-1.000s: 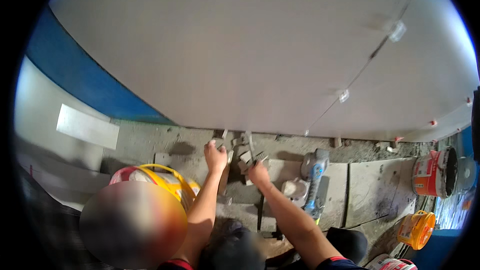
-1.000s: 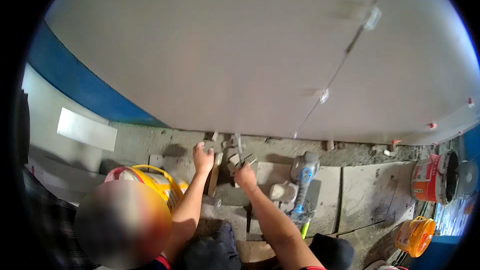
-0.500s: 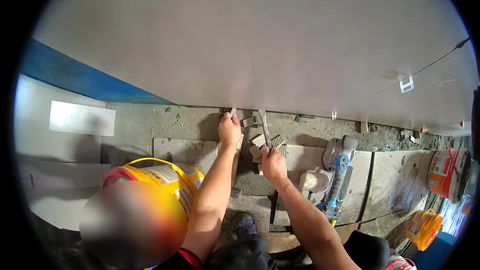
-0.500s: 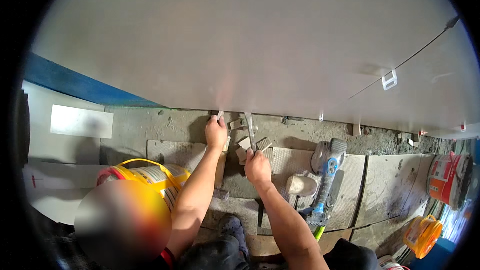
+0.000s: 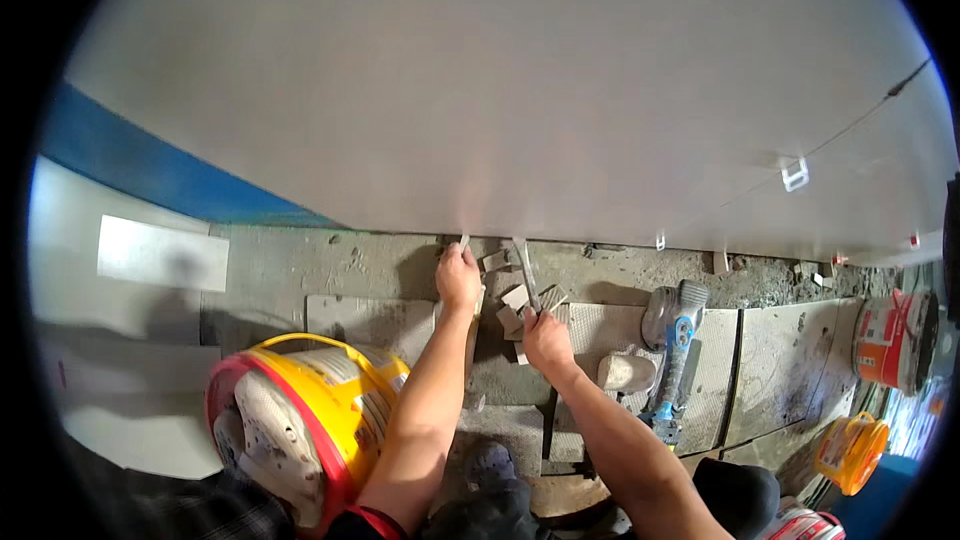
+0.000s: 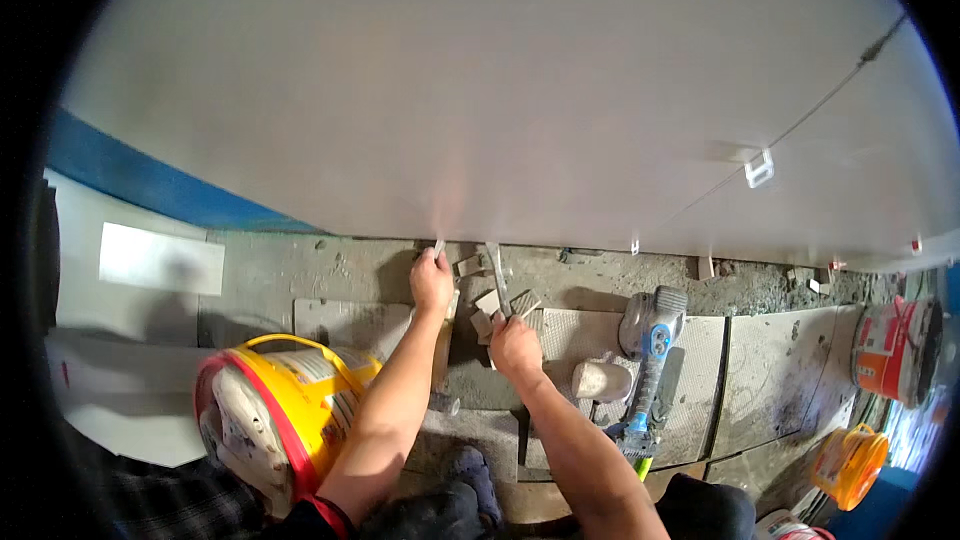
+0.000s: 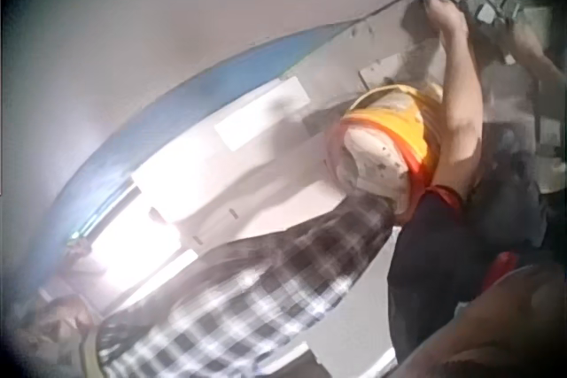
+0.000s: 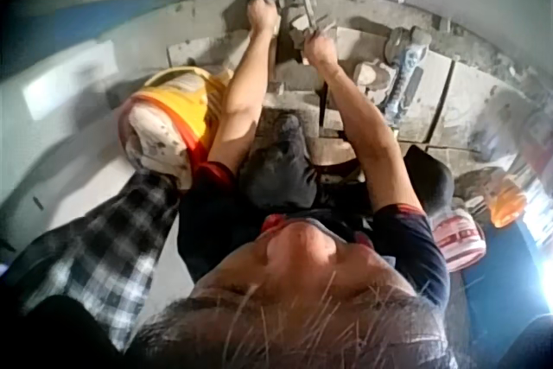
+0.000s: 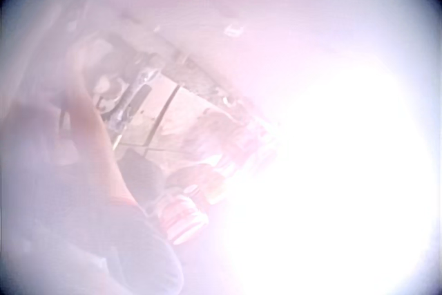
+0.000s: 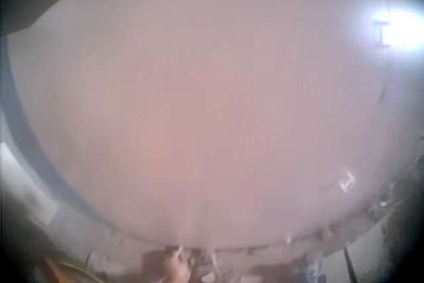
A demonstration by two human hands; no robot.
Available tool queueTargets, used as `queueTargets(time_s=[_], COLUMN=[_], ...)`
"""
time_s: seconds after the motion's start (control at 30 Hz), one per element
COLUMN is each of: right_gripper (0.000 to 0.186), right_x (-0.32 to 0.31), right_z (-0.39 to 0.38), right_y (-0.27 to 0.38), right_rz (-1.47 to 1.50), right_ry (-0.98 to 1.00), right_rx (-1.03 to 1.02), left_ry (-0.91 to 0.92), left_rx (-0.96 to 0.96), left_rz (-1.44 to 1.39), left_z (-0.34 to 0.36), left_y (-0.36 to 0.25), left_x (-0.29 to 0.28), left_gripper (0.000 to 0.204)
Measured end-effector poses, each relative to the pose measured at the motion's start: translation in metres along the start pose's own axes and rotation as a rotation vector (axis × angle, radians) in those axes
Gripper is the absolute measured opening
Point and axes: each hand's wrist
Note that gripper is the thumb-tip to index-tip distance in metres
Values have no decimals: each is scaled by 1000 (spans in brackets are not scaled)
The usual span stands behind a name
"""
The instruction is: The person applies a row of spacers along the bottom edge of a wall, positions two large tiles, and uses a mallet to secure them, finishing by inserting leveling clips and wedges into the joints.
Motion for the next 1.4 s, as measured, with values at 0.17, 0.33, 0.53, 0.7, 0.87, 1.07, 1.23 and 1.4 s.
queueTargets(time_s=[0.17, 0.33, 0.53, 0.7, 0.87, 1.07, 1.23, 1.4], right_gripper=[51, 48, 49, 49, 50, 47, 47, 48], right_x=[4, -7, -13, -15, -3, -6, -10, -18], right_z=[0, -1, -2, -2, -3, 0, -3, -4], right_y=[-4, 4, 12, 17, 14, 1, 9, 16], right_rz=[13, 27, 26, 25, 32, 124, 160, 148], right_ry=[64, 37, 109, 124, 115, 4, 49, 82], right_rx=[44, 59, 128, 183, 182, 98, 115, 154], left_ry=[-40, -20, -14, -82, -72, 10, -20, -26], left_rx=[-54, -26, -10, 31, 26, 4, 14, 34], left_rz=[-43, -9, -12, -21, -2, -49, -2, 6], left_z=[0, 3, 3, 1, 2, -2, 1, 3], left_y=[-1, -6, -4, -6, 4, -6, -2, 2], left_x=[0, 3, 2, 9, 9, 5, 8, 10], left_gripper=[20, 23, 25, 21, 22, 25, 24, 26])
Point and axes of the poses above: each hand's wrist, its own z-axis towards the middle knuckle, its own x-axis out of the palm, y = z × x, and after that the axes turned 9 degrees about z, right-handed
